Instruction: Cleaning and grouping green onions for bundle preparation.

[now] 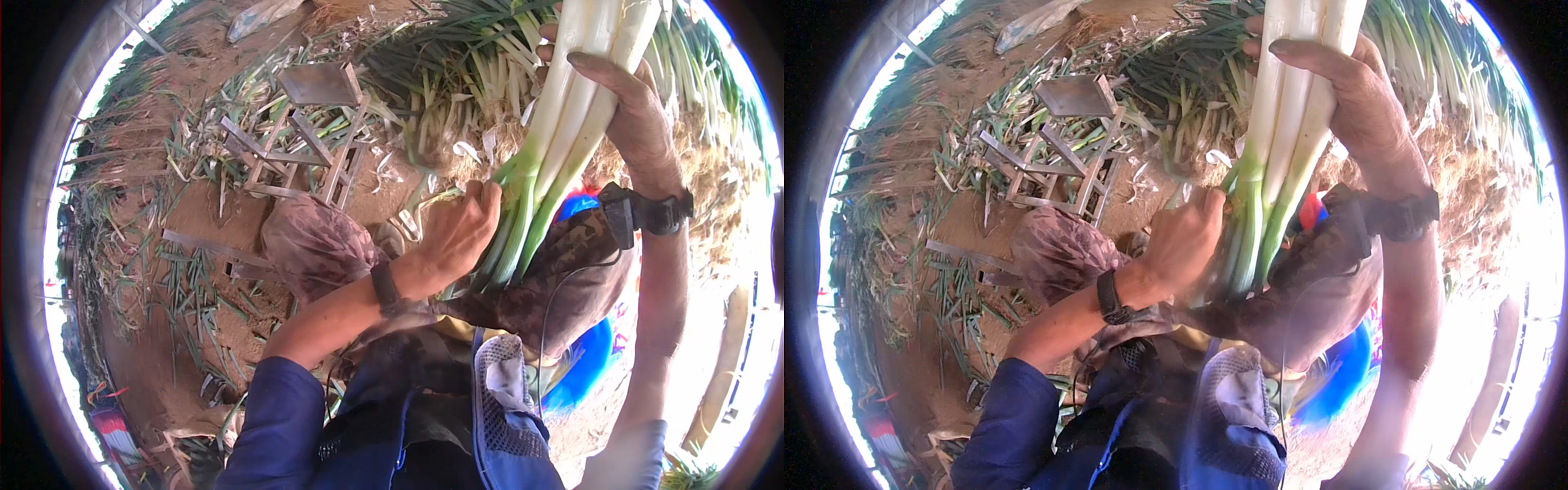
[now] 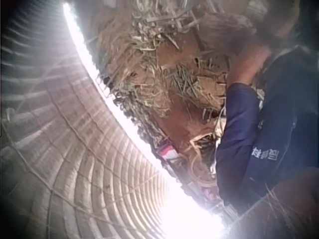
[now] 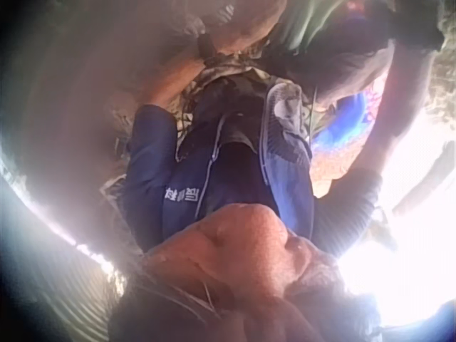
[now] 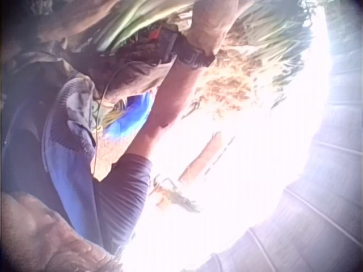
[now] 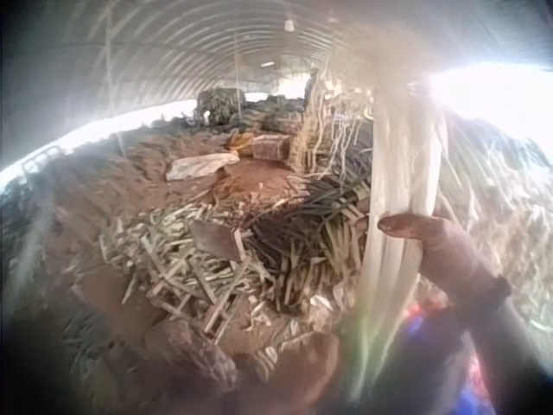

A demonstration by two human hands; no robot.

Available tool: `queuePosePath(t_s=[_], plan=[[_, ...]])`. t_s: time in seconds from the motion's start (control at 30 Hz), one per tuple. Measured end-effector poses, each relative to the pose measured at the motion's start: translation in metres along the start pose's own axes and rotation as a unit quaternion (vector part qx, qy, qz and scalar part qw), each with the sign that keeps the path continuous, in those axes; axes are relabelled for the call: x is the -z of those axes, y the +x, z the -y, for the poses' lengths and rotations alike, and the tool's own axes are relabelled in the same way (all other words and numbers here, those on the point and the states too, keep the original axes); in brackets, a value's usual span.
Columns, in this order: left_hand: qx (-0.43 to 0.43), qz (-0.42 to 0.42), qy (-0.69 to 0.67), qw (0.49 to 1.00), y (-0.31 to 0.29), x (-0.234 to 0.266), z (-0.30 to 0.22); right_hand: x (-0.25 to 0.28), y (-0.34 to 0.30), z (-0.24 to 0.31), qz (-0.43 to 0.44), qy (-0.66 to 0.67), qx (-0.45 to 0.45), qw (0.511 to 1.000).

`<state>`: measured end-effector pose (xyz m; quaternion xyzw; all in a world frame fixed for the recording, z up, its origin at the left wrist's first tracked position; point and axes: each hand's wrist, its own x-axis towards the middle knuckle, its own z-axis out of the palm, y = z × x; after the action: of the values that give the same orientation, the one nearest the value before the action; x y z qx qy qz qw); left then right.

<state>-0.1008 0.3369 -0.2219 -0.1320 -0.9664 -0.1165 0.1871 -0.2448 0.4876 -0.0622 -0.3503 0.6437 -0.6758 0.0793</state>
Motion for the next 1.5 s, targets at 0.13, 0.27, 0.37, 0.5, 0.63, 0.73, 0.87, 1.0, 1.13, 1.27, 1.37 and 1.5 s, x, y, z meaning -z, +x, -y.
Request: queuePosePath(t_s=[0.13, 0.27, 0.37, 0.5, 0.63, 0.73, 0.87, 1.0, 1.13, 1.27, 1.37, 1.5], plan=[[-0.032, -0.012, 0.036, 0.999, 0.001, -0.013, 0.000, 0.000, -0.002, 0.001, -0.009, -0.007, 0.002, 1.000], [-0.042, -0.005, 0.076, 0.996, 0.003, -0.017, 0.002, -0.003, -0.005, -0.007, -0.028, 0.015, -0.019, 0.999], [-0.011, -0.025, 0.021, 0.999, 0.005, -0.019, 0.003, -0.002, -0.009, -0.017, -0.023, 0.034, -0.019, 0.999], [0.213, 0.253, -0.455, 0.827, 0.023, -0.007, 0.030, 0.004, -0.010, -0.025, 0.034, -0.002, -0.014, 0.999], [0.372, 0.308, -0.676, 0.557, 0.025, -0.003, 0.044, -0.010, -0.016, -0.012, 0.034, -0.018, -0.036, 0.999], [0.344, 0.276, -0.687, 0.578, 0.019, -0.016, 0.037, -0.011, -0.017, -0.012, 0.017, -0.021, -0.048, 0.998], [0.336, 0.252, -0.701, 0.577, 0.018, -0.021, 0.032, -0.007, -0.021, -0.009, 0.010, -0.023, -0.027, 0.999], [0.365, 0.251, -0.743, 0.502, 0.017, -0.015, 0.034, -0.010, -0.021, -0.008, 0.011, -0.023, -0.030, 0.999], [0.295, 0.221, -0.836, 0.406, 0.018, 0.008, 0.030, -0.013, -0.026, -0.017, 0.034, -0.009, -0.038, 0.999], [0.157, 0.100, -0.829, 0.528, 0.068, 0.104, 0.038, -0.006, -0.035, -0.044, 0.057, -0.153, -0.005, 0.987], [0.032, 0.012, -0.760, 0.649, 0.062, 0.168, 0.091, -0.005, -0.023, -0.023, 0.057, 0.002, -0.051, 0.997], [0.027, -0.058, -0.839, 0.541, 0.044, 0.184, 0.183, 0.028, -0.023, -0.019, -0.060, -0.022, -0.058, 0.996]])
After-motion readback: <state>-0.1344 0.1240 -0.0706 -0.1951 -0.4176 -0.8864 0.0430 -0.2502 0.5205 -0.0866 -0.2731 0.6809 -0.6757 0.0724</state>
